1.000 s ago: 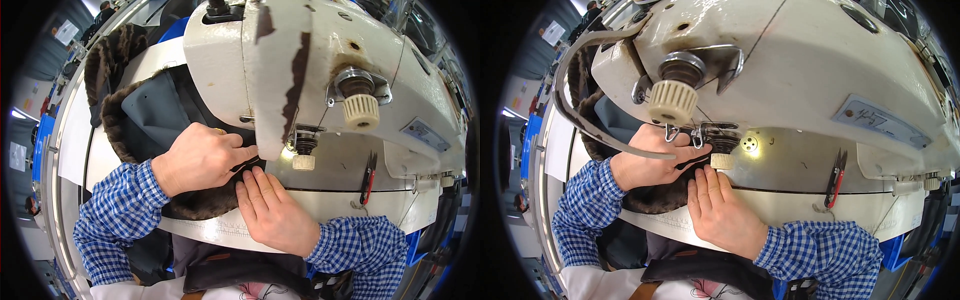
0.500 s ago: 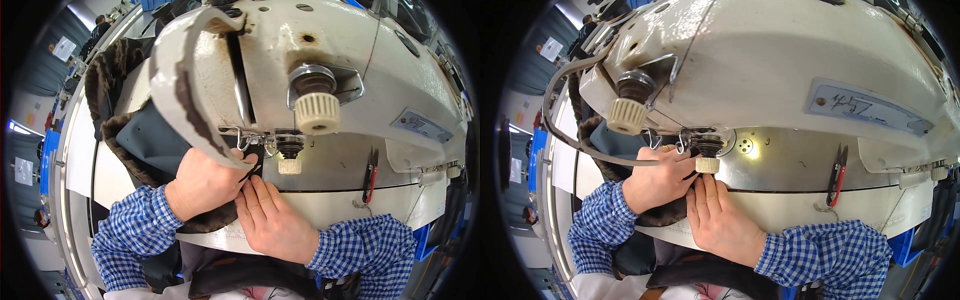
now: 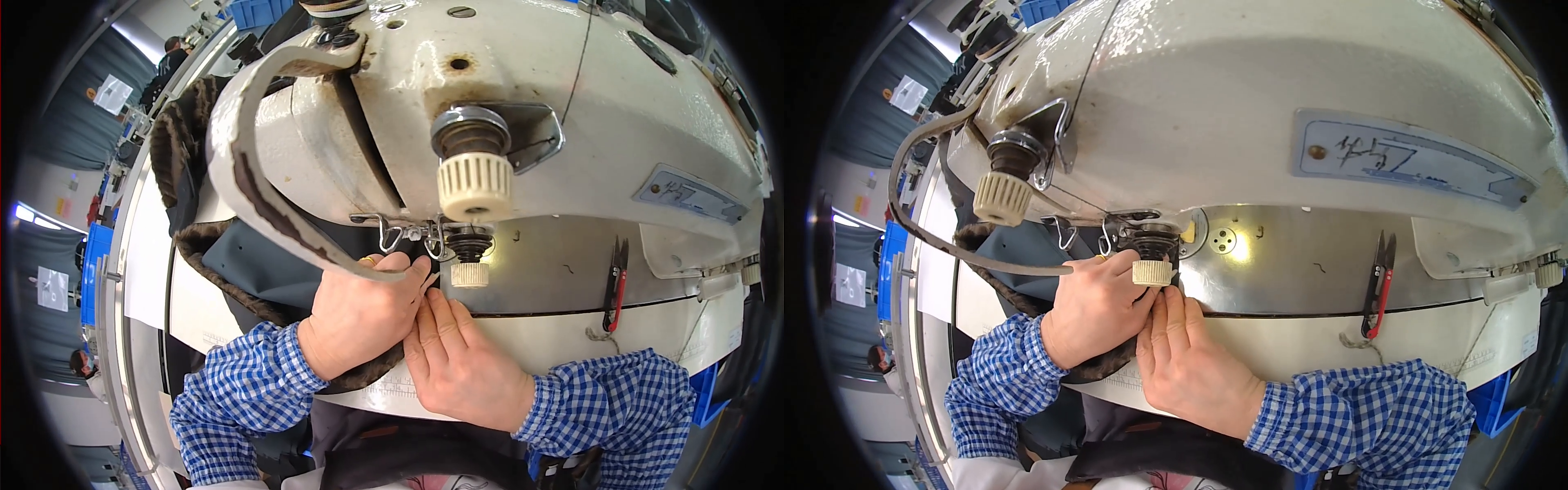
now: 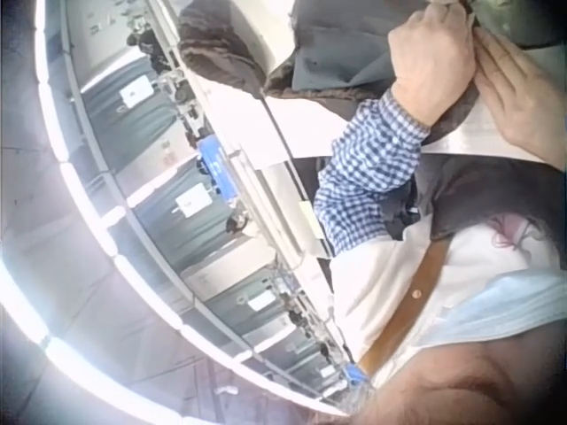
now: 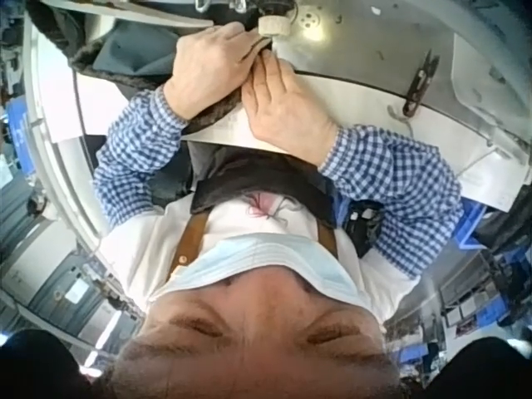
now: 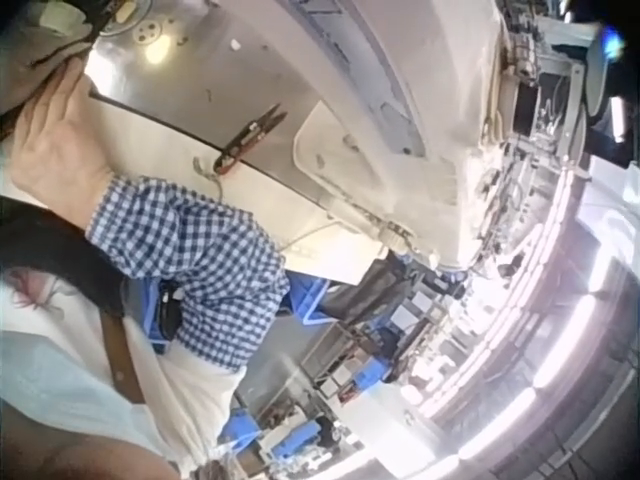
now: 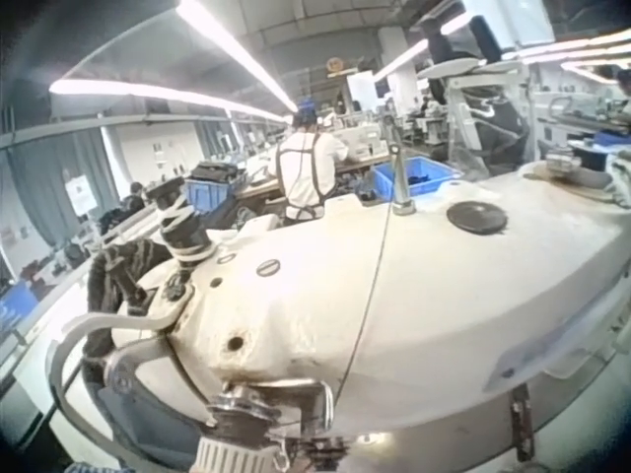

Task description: Sewing leather and fur components together using an industrial sewing machine to create a hat.

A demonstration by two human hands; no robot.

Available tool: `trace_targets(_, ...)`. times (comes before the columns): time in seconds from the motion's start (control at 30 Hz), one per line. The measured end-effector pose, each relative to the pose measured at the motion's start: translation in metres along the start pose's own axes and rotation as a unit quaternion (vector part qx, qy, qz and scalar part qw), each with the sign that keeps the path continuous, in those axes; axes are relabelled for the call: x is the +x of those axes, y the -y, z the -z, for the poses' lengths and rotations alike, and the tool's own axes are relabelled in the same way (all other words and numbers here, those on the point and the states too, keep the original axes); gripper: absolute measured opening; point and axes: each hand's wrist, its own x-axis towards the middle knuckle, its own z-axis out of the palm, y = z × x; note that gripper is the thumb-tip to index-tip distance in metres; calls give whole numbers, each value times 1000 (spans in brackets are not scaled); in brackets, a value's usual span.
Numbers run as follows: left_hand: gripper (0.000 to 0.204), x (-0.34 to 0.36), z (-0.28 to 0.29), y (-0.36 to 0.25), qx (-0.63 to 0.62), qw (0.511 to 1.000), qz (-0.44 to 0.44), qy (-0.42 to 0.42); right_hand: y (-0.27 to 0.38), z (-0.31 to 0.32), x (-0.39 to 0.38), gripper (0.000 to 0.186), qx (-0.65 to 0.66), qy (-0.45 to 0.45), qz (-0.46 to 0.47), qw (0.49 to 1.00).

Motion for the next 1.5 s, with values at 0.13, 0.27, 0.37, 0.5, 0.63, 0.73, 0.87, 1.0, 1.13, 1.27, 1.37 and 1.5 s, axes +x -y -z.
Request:
trace_targets(0.13,24,1,-1,1,2,1000,-12,-8,-2,-4,0,47,-3,-14,-2,1000)
trace_targets(0.27,21,4,-2,4,-4,1000,-24,-15,-6,-2,2,46,-15,-4,-2,1000)
trace_targets(0.37,16,9,-2,6,-9,1000,-23,-5,-8,-4,3,45,-16,-6,-3,1000)
trace_targets(0.5,8,12,-5,8,9,1000,-17,-4,-11,-6,5,44,-22,-19,0,1000)
trace_targets(0.63,12,17,-3,12,2,1000,-2,-17,-13,-6,8,43,-23,-14,-6,1000)
trace_targets(0.73,19,14,17,13,-24,997,36,70,-14,-7,12,43,-3,-1,-19,1000)
trace_targets(0.87,59,-5,75,4,17,990,87,111,-18,-13,13,36,13,-88,31,996)
trace_targets(1.0,66,-40,107,9,8,977,86,193,-14,-35,17,24,141,-152,90,974)
trace_targets(1.13,52,-34,116,3,100,976,74,176,0,-29,24,21,265,-132,34,954)
trace_targets(1.27,9,29,98,5,280,955,-90,26,35,-6,75,39,367,66,-69,925)
trace_targets(1.37,14,33,97,-65,269,951,-103,114,110,-50,97,40,560,-328,-206,732)
trace_targets(1.5,29,-49,88,-62,201,969,-60,132,82,-25,23,29,457,-122,-11,881)
